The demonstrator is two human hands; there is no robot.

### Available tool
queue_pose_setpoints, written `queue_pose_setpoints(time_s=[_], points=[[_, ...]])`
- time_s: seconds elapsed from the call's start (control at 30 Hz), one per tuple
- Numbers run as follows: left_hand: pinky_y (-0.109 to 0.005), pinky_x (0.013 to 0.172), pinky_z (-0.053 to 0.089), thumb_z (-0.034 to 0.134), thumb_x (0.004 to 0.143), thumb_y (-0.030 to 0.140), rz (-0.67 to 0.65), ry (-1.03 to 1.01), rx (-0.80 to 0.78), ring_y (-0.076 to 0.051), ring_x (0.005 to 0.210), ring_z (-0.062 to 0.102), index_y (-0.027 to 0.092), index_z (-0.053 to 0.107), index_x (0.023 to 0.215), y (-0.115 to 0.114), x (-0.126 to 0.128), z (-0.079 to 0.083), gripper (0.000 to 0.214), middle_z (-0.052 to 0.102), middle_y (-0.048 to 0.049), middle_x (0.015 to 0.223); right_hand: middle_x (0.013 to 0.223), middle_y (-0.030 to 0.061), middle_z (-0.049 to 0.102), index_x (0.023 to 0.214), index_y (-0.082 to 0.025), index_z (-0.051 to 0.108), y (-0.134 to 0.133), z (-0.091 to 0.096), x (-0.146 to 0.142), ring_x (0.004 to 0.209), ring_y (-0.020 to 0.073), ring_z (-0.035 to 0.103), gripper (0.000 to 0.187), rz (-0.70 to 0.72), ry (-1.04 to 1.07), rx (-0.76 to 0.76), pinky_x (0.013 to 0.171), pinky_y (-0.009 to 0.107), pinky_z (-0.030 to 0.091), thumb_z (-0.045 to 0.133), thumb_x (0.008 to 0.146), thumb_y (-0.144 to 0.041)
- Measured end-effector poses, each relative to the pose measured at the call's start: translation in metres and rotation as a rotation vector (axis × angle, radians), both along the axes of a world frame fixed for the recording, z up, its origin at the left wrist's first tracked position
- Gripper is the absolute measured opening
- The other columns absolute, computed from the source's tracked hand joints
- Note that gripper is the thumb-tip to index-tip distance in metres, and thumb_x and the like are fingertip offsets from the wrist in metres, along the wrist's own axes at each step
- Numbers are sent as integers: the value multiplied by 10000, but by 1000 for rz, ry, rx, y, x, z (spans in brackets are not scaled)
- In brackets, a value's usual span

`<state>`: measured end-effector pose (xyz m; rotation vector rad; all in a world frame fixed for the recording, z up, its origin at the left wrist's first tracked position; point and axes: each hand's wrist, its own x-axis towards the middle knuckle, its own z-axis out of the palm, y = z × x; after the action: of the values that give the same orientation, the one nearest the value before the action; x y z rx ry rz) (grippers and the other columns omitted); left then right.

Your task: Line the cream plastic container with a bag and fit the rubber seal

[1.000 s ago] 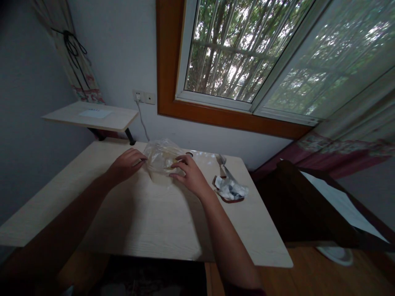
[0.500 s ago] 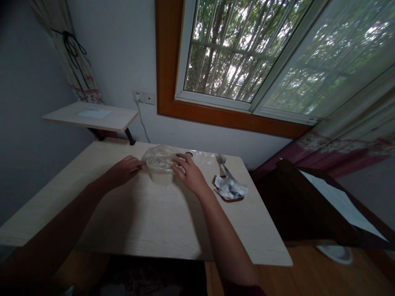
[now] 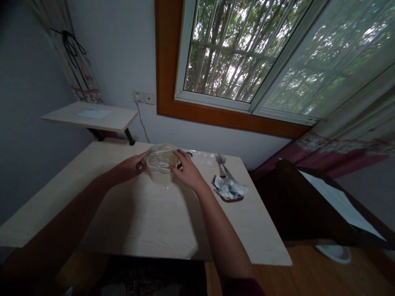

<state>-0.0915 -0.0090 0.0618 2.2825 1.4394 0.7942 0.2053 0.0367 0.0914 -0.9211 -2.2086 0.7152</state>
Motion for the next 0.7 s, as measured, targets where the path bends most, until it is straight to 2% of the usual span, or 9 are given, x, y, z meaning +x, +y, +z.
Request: queue_pose_setpoints(time_s=[0.13,0.27,0.37,0.43,0.5,0.6,0.7], points=[[-316,764,510,572,883,335,-3,-53,-55,-195,803,642,224,199,1613,2,2,5,828,684,-49,955,1594,182,327,1555,-238,383,7,-3,-5,1328,303,512,730,-9,-15,-11,993,471,537,636,882,-365],[-295,711,506,566,879,341,-9,-74,-89,-191,759,651,258,246,1601,2,3,9,794,696,-33,929,1607,157,322,1569,-274,349,16,-7,-7,1448,322,382,804,-3,-27,-14,1150,549,378,678,841,-360],[-276,713,502,566,877,343,-2,-81,-101,-178,742,646,248,239,1607,2,2,11,806,699,-16,923,1599,153,336,1562,-250,358,23,-10,-7,1489,312,321,828,-12,-32,-45,1217,541,269,696,816,-372],[-284,754,511,547,883,318,-3,-81,-82,-177,796,642,232,250,1606,2,1,11,786,694,-36,1002,1591,172,336,1557,-211,364,25,-12,-8,1488,313,323,832,-20,-35,-77,1228,529,248,694,813,-386],[-310,842,518,496,901,280,15,-86,-35,-183,903,634,223,334,1578,3,0,11,698,661,-62,1097,1584,185,340,1555,-192,364,25,-14,-9,1479,315,338,834,-17,-34,-92,1228,527,247,691,813,-387],[-356,980,496,397,942,257,100,-133,51,-188,1029,608,211,536,1451,3,2,13,530,604,-67,1102,1577,177,348,1565,-211,340,21,-15,-11,1475,309,344,845,4,-27,-73,1226,535,250,693,814,-372],[-355,998,508,423,965,346,218,-212,125,-190,1067,596,200,663,1290,1,8,19,430,565,-71,1109,1588,171,326,1582,-222,302,14,-13,-12,1491,300,322,864,37,-37,-44,1230,526,250,695,829,-388]])
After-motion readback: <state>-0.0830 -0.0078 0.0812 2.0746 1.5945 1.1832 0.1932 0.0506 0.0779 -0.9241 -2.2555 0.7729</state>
